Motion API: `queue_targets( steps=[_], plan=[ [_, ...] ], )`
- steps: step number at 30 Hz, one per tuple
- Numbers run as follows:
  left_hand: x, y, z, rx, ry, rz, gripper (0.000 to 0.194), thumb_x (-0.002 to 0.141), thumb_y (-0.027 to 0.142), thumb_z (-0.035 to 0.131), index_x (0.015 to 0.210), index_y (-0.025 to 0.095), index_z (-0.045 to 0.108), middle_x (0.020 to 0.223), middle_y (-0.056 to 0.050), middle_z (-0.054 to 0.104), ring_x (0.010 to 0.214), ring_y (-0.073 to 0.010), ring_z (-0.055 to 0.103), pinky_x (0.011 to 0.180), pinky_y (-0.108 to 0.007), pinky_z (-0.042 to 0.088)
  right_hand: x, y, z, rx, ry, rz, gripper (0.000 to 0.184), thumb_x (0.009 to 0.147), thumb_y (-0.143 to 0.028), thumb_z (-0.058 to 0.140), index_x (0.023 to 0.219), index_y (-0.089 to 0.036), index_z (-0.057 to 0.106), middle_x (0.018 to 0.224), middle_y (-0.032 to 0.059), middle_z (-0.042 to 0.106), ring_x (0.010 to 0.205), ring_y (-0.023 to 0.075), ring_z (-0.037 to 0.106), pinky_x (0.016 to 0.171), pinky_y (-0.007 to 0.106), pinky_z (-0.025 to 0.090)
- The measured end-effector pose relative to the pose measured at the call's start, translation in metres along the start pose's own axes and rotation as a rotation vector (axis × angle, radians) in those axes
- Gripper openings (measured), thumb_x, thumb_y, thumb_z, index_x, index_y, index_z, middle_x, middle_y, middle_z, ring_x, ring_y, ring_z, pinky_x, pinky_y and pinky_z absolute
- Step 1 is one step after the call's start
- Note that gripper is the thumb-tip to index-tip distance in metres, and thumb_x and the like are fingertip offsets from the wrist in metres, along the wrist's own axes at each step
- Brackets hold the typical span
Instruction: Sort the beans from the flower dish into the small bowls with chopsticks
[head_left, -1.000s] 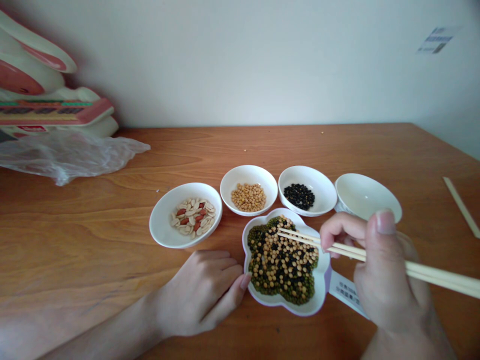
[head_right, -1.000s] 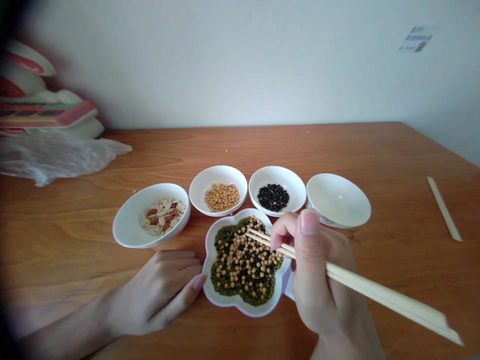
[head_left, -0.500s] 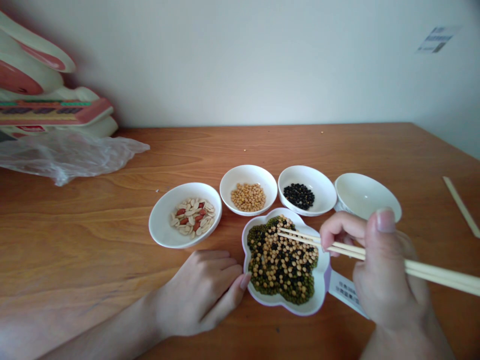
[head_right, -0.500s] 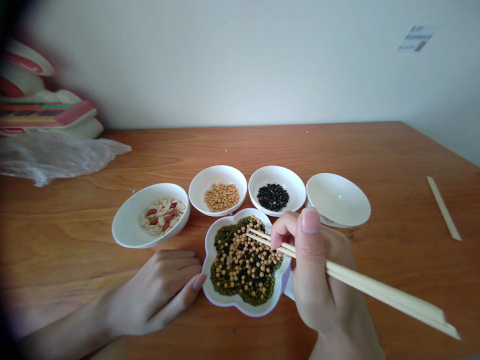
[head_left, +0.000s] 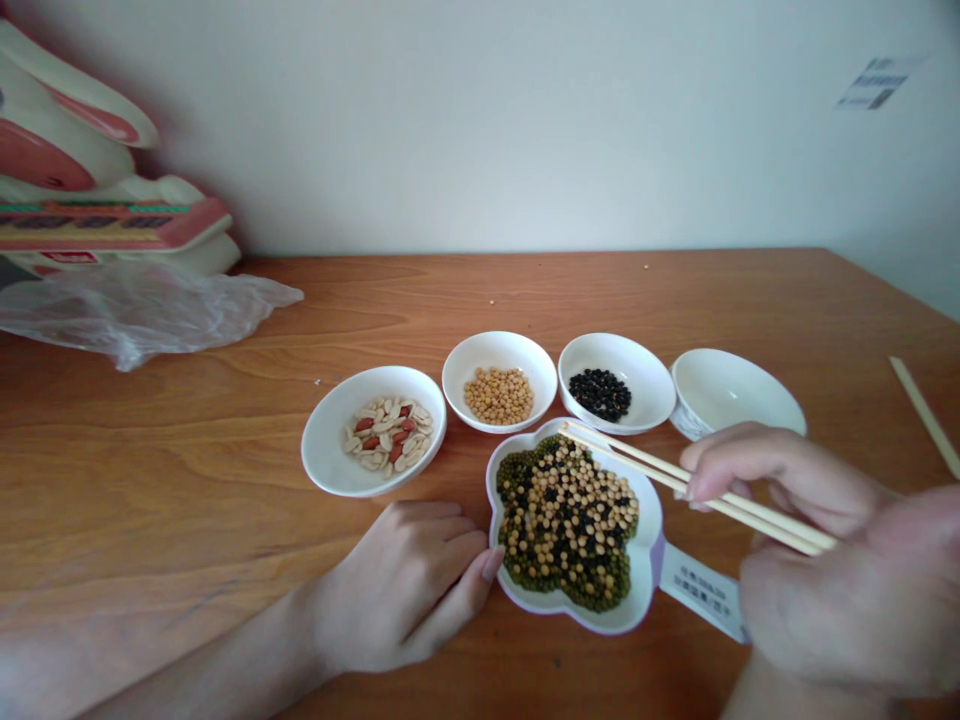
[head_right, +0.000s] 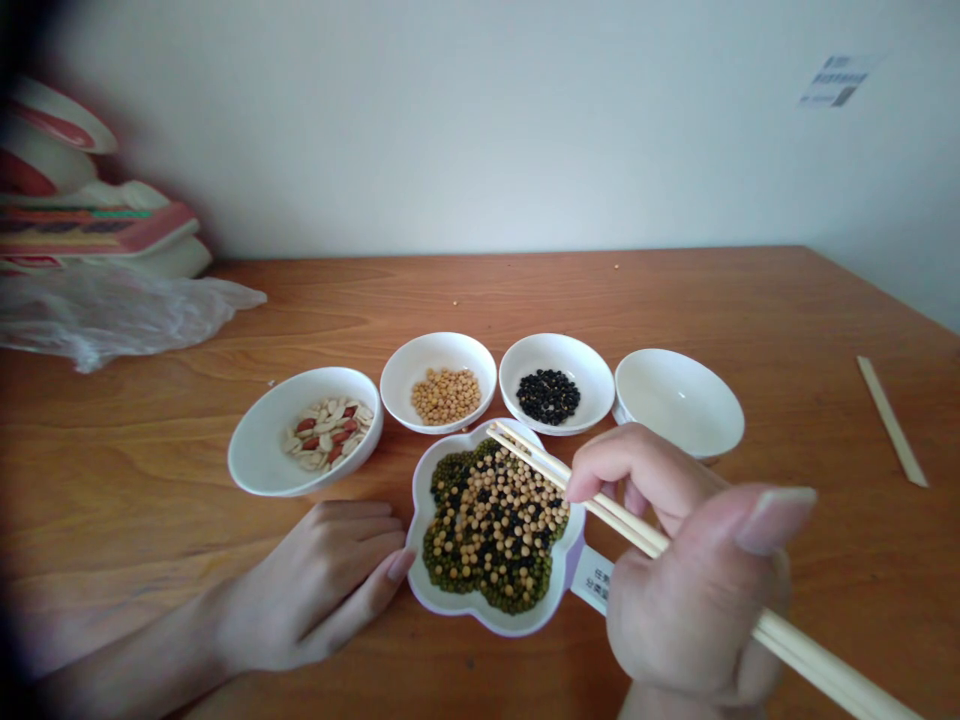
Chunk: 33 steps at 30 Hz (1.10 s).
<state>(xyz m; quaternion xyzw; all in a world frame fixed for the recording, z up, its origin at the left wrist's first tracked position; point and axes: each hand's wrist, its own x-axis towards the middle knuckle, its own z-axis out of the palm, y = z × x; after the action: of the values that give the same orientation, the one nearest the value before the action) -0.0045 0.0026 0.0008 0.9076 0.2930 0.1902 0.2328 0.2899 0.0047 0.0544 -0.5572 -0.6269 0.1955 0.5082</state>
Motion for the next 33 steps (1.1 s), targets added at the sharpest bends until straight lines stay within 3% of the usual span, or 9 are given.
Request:
queue_targets(
  steps=[4, 6, 10, 13, 16, 19, 24, 29, 33],
  plan=[
    [-0.001, -0.001, 0.001, 0.000, -0.010, -0.006, 0.036, 0.116, 0.020, 0.036, 0.084, 0.021, 0.052, 0.078, -0.002, 0.064, 0.068, -0.0182, 0.055, 0.067, -0.035, 0.036, 0.002, -0.009, 0.013, 0.127, 0.106, -0.148, 0.069, 0.106, -0.078, 0.034, 0.078, -0.028, 0.073, 0.076, 0.0042, 0.071, 0.069, 0.0230, 0.066, 0.055, 0.034, 0.046],
    [-0.002, -0.002, 0.001, 0.003, -0.009, -0.006, 0.035, 0.116, 0.020, 0.036, 0.084, 0.021, 0.052, 0.078, -0.001, 0.064, 0.068, -0.0183, 0.054, 0.067, -0.035, 0.036, 0.003, -0.013, 0.024, 0.153, 0.124, -0.131, 0.072, 0.111, -0.071, 0.026, 0.078, -0.028, 0.073, 0.076, 0.0048, 0.072, 0.071, 0.0229, 0.067, 0.056, 0.034, 0.047],
    [-0.001, -0.001, 0.002, 0.001, -0.006, -0.007, 0.035, 0.116, 0.020, 0.036, 0.084, 0.021, 0.052, 0.078, -0.001, 0.064, 0.068, -0.0182, 0.053, 0.066, -0.035, 0.035, 0.004, -0.013, 0.038, 0.177, -0.003, -0.012, 0.081, 0.105, -0.083, 0.020, 0.079, -0.026, 0.071, 0.082, 0.0086, 0.074, 0.073, 0.0246, 0.070, 0.055, 0.036, 0.046],
    [-0.001, -0.001, 0.001, -0.001, -0.007, -0.007, 0.035, 0.116, 0.020, 0.036, 0.084, 0.022, 0.052, 0.078, -0.001, 0.064, 0.068, -0.0182, 0.053, 0.066, -0.035, 0.036, 0.005, -0.009, 0.036, 0.181, -0.038, 0.016, 0.085, 0.102, -0.086, 0.020, 0.075, -0.025, 0.072, 0.076, 0.0096, 0.071, 0.071, 0.0251, 0.070, 0.051, 0.036, 0.043],
    [-0.001, -0.002, 0.001, -0.004, -0.012, -0.009, 0.035, 0.116, 0.020, 0.036, 0.084, 0.022, 0.051, 0.078, -0.002, 0.064, 0.068, -0.0184, 0.054, 0.067, -0.035, 0.036, 0.006, -0.009, 0.026, 0.169, 0.003, 0.029, 0.088, 0.104, -0.083, 0.015, 0.069, -0.025, 0.070, 0.061, 0.0079, 0.062, 0.063, 0.0243, 0.065, 0.049, 0.035, 0.040],
    [-0.001, -0.002, 0.002, -0.002, -0.011, -0.007, 0.035, 0.115, 0.020, 0.036, 0.084, 0.022, 0.051, 0.077, -0.001, 0.063, 0.067, -0.0183, 0.053, 0.066, -0.035, 0.036, 0.006, -0.008, 0.016, 0.111, 0.027, 0.078, 0.086, 0.105, -0.081, 0.015, 0.064, -0.025, 0.066, 0.061, 0.0070, 0.063, 0.062, 0.0236, 0.062, 0.051, 0.036, 0.037],
    [-0.003, -0.002, 0.003, 0.003, -0.012, -0.012, 0.035, 0.116, 0.021, 0.037, 0.084, 0.022, 0.051, 0.078, -0.001, 0.063, 0.067, -0.0182, 0.053, 0.065, -0.035, 0.035, 0.004, 0.003, 0.007, 0.169, -0.266, 0.087, 0.084, 0.105, -0.081, 0.016, 0.066, -0.025, 0.067, 0.065, 0.0068, 0.066, 0.064, 0.0234, 0.061, 0.056, 0.037, 0.041],
    [-0.002, -0.002, 0.003, 0.006, -0.010, -0.009, 0.035, 0.116, 0.020, 0.036, 0.084, 0.022, 0.051, 0.078, -0.001, 0.063, 0.067, -0.0184, 0.053, 0.066, -0.035, 0.035, -0.002, 0.003, 0.006, 0.259, -0.394, 0.206, 0.079, 0.105, -0.081, 0.019, 0.069, -0.025, 0.063, 0.066, 0.0052, 0.061, 0.063, 0.0218, 0.057, 0.060, 0.037, 0.043],
    [-0.001, -0.001, 0.002, 0.006, -0.008, -0.003, 0.037, 0.116, 0.020, 0.035, 0.083, 0.022, 0.050, 0.077, -0.001, 0.063, 0.067, -0.0183, 0.053, 0.067, -0.035, 0.035, -0.003, 0.000, 0.008, 0.239, -0.438, 0.206, 0.079, 0.107, -0.078, 0.017, 0.070, -0.025, 0.062, 0.066, 0.0044, 0.058, 0.064, 0.0203, 0.054, 0.060, 0.035, 0.042]
  ],
)
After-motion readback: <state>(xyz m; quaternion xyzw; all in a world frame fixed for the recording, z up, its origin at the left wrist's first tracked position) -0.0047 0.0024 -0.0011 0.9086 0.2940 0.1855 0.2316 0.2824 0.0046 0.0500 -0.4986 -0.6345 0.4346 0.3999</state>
